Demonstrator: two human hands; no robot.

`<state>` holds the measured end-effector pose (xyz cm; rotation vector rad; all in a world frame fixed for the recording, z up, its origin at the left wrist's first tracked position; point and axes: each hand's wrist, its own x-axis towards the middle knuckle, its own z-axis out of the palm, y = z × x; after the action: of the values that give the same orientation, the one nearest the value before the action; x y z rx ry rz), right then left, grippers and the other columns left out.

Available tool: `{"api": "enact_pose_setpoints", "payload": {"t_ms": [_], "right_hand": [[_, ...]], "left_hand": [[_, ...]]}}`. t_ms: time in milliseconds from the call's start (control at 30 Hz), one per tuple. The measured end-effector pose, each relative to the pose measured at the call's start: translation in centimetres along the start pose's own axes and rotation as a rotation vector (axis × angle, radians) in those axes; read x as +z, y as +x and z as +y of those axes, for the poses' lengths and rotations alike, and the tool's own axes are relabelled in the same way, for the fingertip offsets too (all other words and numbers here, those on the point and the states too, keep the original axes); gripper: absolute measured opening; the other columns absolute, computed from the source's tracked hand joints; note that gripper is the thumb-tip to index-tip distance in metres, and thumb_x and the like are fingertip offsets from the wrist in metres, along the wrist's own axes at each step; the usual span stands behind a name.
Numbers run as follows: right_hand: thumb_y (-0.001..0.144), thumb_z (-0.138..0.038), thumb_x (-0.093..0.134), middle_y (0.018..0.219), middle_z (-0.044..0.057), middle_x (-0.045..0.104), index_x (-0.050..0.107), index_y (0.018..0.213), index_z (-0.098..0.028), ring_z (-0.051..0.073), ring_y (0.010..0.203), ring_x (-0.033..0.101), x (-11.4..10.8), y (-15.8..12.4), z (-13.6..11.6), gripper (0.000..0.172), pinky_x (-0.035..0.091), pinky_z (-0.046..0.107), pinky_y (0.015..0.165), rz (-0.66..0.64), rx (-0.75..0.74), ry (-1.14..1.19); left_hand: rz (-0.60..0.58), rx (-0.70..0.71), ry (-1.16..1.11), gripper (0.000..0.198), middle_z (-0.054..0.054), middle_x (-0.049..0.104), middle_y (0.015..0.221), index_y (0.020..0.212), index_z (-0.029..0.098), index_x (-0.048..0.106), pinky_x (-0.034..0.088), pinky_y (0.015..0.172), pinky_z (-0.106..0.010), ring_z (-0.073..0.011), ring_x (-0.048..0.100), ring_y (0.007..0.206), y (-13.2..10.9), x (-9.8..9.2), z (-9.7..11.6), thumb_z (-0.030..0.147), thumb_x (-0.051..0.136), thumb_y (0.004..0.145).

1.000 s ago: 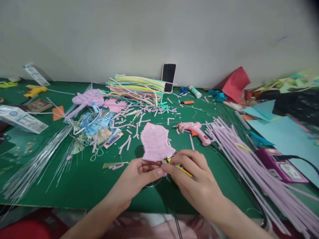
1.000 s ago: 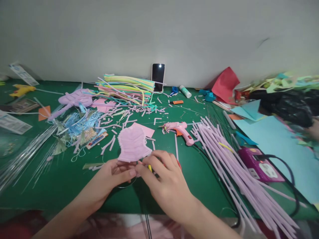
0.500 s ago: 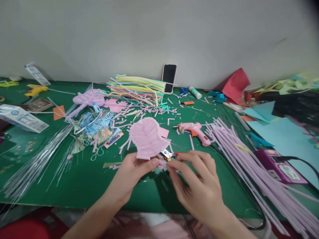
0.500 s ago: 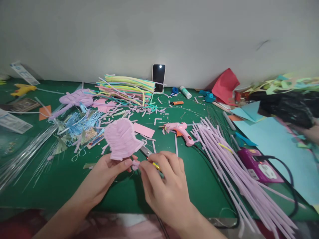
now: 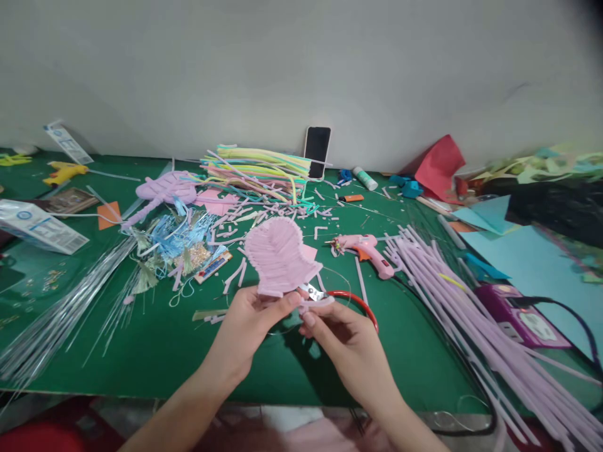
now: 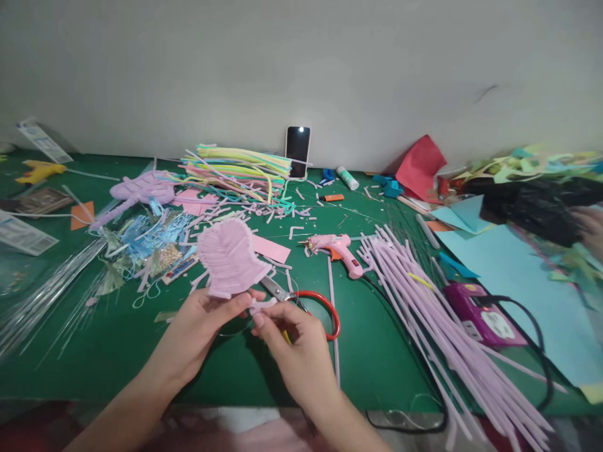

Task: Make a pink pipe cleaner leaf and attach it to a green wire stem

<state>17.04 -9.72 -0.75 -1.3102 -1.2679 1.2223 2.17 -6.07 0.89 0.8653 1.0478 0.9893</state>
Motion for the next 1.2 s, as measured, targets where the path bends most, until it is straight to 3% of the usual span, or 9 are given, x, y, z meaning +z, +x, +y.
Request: {"api": "enact_pose_setpoints", "payload": {"t_ms": [400,500,600,767,933,1000,1067,1133,1200], "right_hand": [[0.085,-0.039,0.064,0.074,0.004,0.069,0.066,0.084,-0.019,0.016,0.067,0.065,0.5,0.7,0.1,0.020,0.054,0.027,0.061,0.096,-0.093,-0.027],[0.083,-0.034,0.066,0.093,0.006,0.062,0.058,0.103,-0.022,0.017,0.080,0.063,-0.6,0.8,0.0,0.025,0.054,0.029,0.066,0.350,-0.255,-0.191],[0.085,-0.026,0.065,0.109,0.010,0.052,0.063,0.096,-0.023,0.023,0.103,0.056,-1.4,0.9,-0.6,0.012,0.051,0.038,0.080,0.501,-0.497,-0.493],[0.085,-0.024,0.065,0.129,0.013,0.048,0.070,0.086,-0.021,0.034,0.123,0.042,-0.7,1.5,-1.4,0.006,0.042,0.052,0.094,0.405,-0.643,-0.791],[0.086,-0.027,0.062,0.124,0.012,0.053,0.066,0.077,-0.021,0.028,0.117,0.051,-0.2,2.3,-0.1,0.011,0.046,0.046,0.091,0.339,-0.514,-0.587],[0.088,-0.029,0.061,0.117,0.011,0.057,0.065,0.078,-0.022,0.025,0.110,0.057,-0.4,2.5,0.5,0.013,0.050,0.040,0.086,0.288,-0.413,-0.437],[0.088,-0.032,0.061,0.111,0.009,0.060,0.065,0.078,-0.022,0.023,0.106,0.060,-0.6,2.7,0.8,0.015,0.051,0.036,0.081,0.253,-0.334,-0.308],[0.088,-0.033,0.061,0.108,0.008,0.061,0.065,0.077,-0.022,0.022,0.105,0.061,-0.7,2.8,1.0,0.015,0.051,0.033,0.079,0.251,-0.317,-0.250],[0.087,-0.033,0.062,0.107,0.007,0.061,0.065,0.077,-0.022,0.022,0.106,0.060,-0.7,2.8,0.9,0.015,0.051,0.032,0.079,0.264,-0.336,-0.248]], "left_hand": [[0.016,-0.022,-0.109,0.015,-0.002,0.071,0.069,0.071,0.014,0.074,0.049,0.069,-0.021,-0.0112,0.062,0.068,0.3,0.2,-0.9,0.025,0.082,0.067],[0.044,-0.012,-0.054,0.018,-0.001,0.069,0.071,0.076,0.014,0.073,0.047,0.065,-0.020,-0.0102,0.059,0.067,0.4,-0.1,-1.0,0.027,0.082,0.068],[0.040,-0.014,-0.001,0.020,0.000,0.067,0.069,0.076,0.015,0.072,0.046,0.061,-0.021,-0.0104,0.057,0.064,0.4,-0.1,-1.2,0.030,0.082,0.068],[0.008,-0.012,-0.003,0.022,0.000,0.069,0.073,0.075,0.015,0.072,0.046,0.065,-0.020,-0.0104,0.059,0.068,0.2,0.3,-0.9,0.032,0.082,0.067],[-0.054,-0.048,0.086,0.033,-0.007,0.072,0.095,0.099,0.015,0.069,0.052,0.077,-0.027,-0.0184,0.066,0.087,-0.2,-0.4,-1.2,0.032,0.078,0.072],[0.044,0.066,0.188,0.051,-0.011,0.064,0.120,0.121,0.020,0.057,0.053,0.083,-0.034,-0.0232,0.065,0.102,-0.5,-1.1,-1.7,0.032,0.076,0.074],[0.274,0.351,0.381,0.061,-0.013,0.051,0.136,0.129,0.026,0.047,0.054,0.085,-0.039,-0.0267,0.059,0.115,-1.1,-1.6,-2.2,0.030,0.075,0.075],[0.469,0.703,0.670,0.049,-0.011,0.042,0.142,0.118,0.027,0.055,0.049,0.095,-0.044,-0.0303,0.048,0.127,-1.6,-1.7,-2.3,0.024,0.076,0.075],[0.485,0.913,0.980,0.023,-0.009,0.038,0.144,0.096,0.025,0.066,0.038,0.105,-0.051,-0.0344,0.036,0.136,-2.0,-1.3,-2.2,0.019,0.074,0.076]]}}
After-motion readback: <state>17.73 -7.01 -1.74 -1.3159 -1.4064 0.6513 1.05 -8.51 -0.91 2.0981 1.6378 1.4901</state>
